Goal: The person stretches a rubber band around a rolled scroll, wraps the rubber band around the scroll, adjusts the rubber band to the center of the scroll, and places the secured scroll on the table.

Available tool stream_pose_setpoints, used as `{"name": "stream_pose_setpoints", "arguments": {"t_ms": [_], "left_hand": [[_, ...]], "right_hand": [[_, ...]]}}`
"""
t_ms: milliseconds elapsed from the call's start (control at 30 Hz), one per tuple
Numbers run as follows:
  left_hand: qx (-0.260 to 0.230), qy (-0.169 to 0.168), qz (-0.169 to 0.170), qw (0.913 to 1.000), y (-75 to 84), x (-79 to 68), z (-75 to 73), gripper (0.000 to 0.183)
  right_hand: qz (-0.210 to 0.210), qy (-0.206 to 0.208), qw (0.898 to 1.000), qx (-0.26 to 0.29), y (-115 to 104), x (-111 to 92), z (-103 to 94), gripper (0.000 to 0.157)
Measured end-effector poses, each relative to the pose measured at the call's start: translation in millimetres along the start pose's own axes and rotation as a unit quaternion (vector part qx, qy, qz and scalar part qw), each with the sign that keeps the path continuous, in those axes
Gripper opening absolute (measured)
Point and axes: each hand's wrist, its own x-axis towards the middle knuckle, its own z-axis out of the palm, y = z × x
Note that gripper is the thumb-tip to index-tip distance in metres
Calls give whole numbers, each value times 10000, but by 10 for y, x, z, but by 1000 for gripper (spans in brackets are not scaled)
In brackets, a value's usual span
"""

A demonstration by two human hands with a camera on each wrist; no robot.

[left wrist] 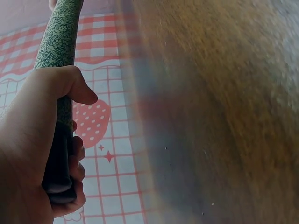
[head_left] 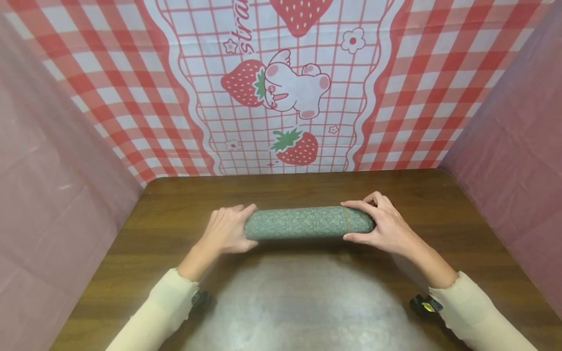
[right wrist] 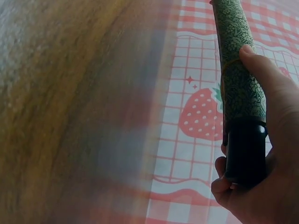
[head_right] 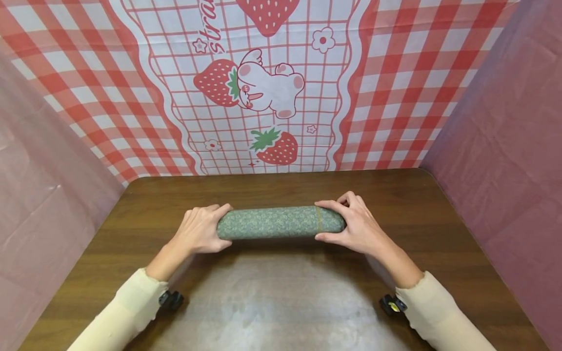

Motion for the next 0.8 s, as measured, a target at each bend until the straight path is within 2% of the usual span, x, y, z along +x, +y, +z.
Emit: {"name": "stream_pose_setpoints", "arguments": {"t_ms": [167,367,800], "left_hand": [[-12,-40,-10,10000,3,1,-15,80],[-38,41,-60,10000,-4,2,-62,76],[92,112,54,9999,9,-6,-34,77]], "right_hand": [[-56,-87,9999,-40,16,-14,-19,80],[-90,-200,9998,-15,18,1,-52,75],[-139,-484,9983,-304,-23,6,6,76]]}}
